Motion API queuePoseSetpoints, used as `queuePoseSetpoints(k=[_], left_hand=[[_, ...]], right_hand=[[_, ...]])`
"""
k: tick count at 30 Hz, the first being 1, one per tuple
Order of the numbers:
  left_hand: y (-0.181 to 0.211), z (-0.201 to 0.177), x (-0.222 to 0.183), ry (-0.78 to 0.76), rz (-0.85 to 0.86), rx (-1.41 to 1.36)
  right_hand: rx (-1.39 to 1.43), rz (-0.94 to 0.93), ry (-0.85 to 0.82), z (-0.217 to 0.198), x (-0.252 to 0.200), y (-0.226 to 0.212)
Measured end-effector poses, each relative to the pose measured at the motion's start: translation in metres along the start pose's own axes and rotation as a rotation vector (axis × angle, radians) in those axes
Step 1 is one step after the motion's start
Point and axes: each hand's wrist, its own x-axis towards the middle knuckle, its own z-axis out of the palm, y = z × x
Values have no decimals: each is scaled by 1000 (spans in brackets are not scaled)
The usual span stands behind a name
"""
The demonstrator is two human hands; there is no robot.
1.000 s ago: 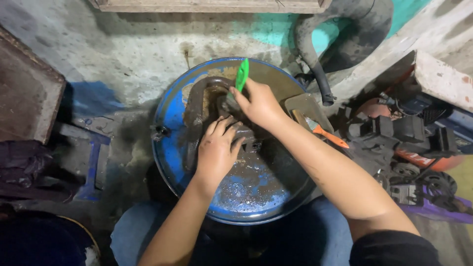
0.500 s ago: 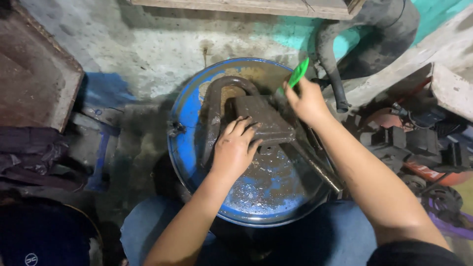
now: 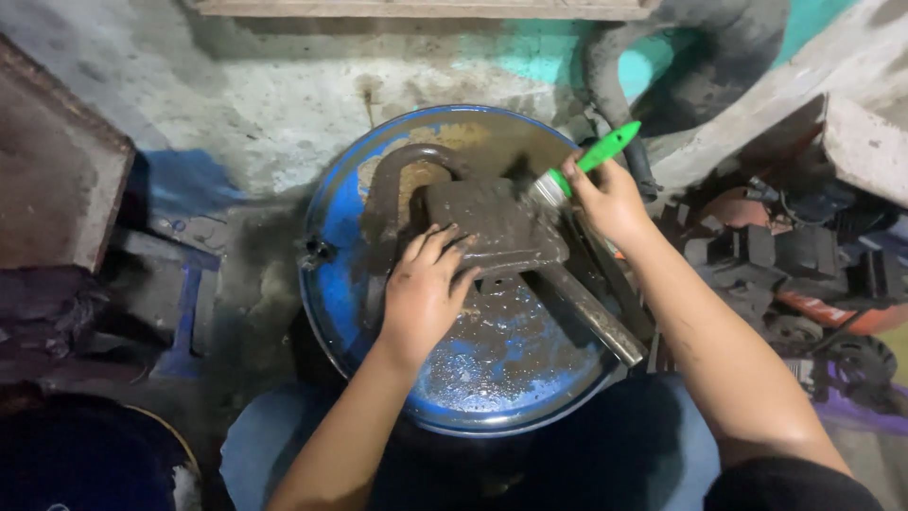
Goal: Cleaning the exterior of a motorcycle muffler using a brush and a scraper over a blue barrel
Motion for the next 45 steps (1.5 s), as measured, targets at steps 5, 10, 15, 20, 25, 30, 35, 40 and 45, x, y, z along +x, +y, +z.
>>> queuePoseSetpoints(k=[5, 10, 15, 20, 25, 30, 35, 40, 45], left_hand=[[-9, 11, -5, 2, -28, 34], [-21, 18, -10, 35, 13, 22], [-16, 13, -8, 61, -25, 31], [-17, 16, -10, 52, -13, 42], [-18, 14, -10, 31, -34, 42], [-17, 11, -8, 10, -67, 16], [-11, 6, -6, 31, -47, 11], [-9, 9, -6, 58, -56, 11], [-15, 14, -10, 75, -16, 46]], right_hand=[[133, 7, 82, 12, -4, 10], [-22, 10, 80, -10, -58, 8], [39, 48, 59, -20, -83, 23], [89, 39, 124, 12, -35, 50], [236, 70, 182, 26, -20, 56], [80, 65, 165, 2, -66, 21], [97, -41, 120, -15, -114, 30], [141, -241, -43, -30, -134, -4], [185, -414, -249, -17, -121, -68]])
